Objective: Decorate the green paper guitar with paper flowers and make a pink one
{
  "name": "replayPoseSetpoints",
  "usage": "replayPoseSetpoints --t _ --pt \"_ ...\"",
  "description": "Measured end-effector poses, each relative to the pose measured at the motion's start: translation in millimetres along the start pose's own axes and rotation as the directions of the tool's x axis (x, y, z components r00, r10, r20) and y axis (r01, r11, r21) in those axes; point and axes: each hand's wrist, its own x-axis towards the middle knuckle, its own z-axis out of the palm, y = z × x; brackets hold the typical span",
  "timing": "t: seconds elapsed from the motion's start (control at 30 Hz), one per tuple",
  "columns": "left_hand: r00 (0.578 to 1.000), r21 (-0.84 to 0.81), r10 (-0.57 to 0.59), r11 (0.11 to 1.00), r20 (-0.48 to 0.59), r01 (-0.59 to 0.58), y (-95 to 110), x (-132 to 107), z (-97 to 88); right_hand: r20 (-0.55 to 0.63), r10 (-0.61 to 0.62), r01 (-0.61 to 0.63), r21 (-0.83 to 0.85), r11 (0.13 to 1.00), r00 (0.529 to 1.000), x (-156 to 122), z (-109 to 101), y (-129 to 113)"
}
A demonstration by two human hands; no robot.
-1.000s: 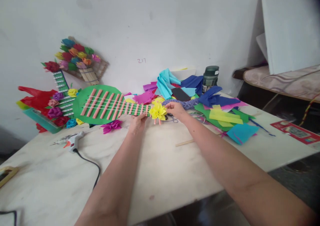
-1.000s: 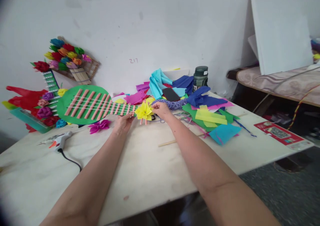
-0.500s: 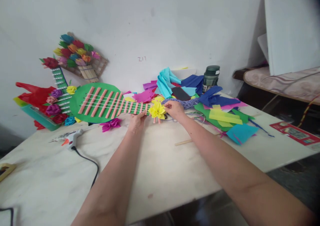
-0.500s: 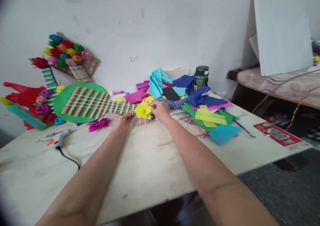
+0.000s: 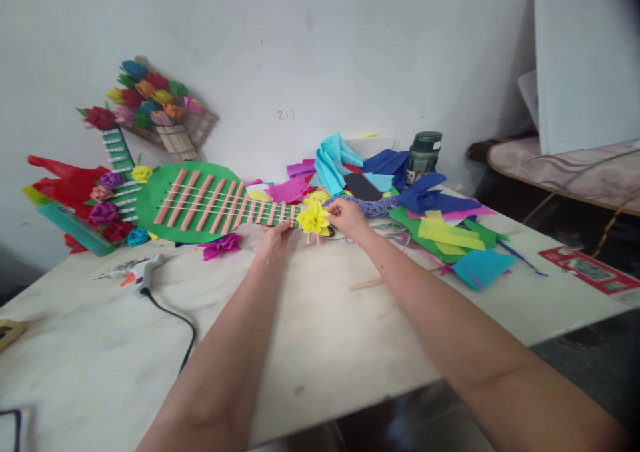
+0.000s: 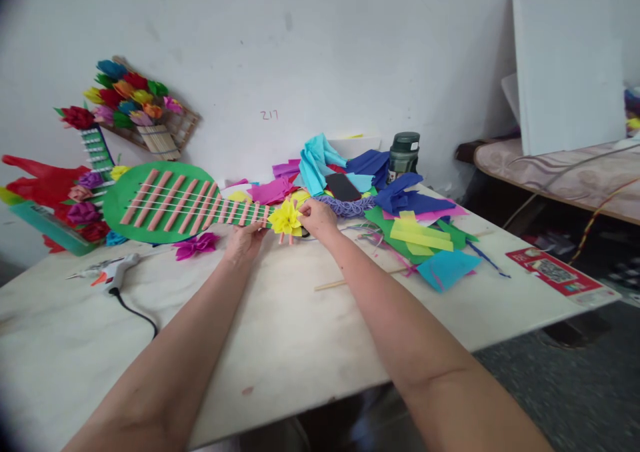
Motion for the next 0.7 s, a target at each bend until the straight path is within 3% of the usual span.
replayPoseSetpoints --t 0.2,0.7 --pt "1.000 0.010 -0.005 1.000 0.023 0.005 0.2 -1.2 0.6 0.041 0.098 -0.099 0.025 0.995 0.994 3.8 -0.2 3.9" --pt "0.998 0.028 -0.004 1.000 0.059 0.002 -3.7 -0.5 -0.6 0.185 0.068 -0.032 -0.194 0.981 0.980 -4.9 -15.5 -9.8"
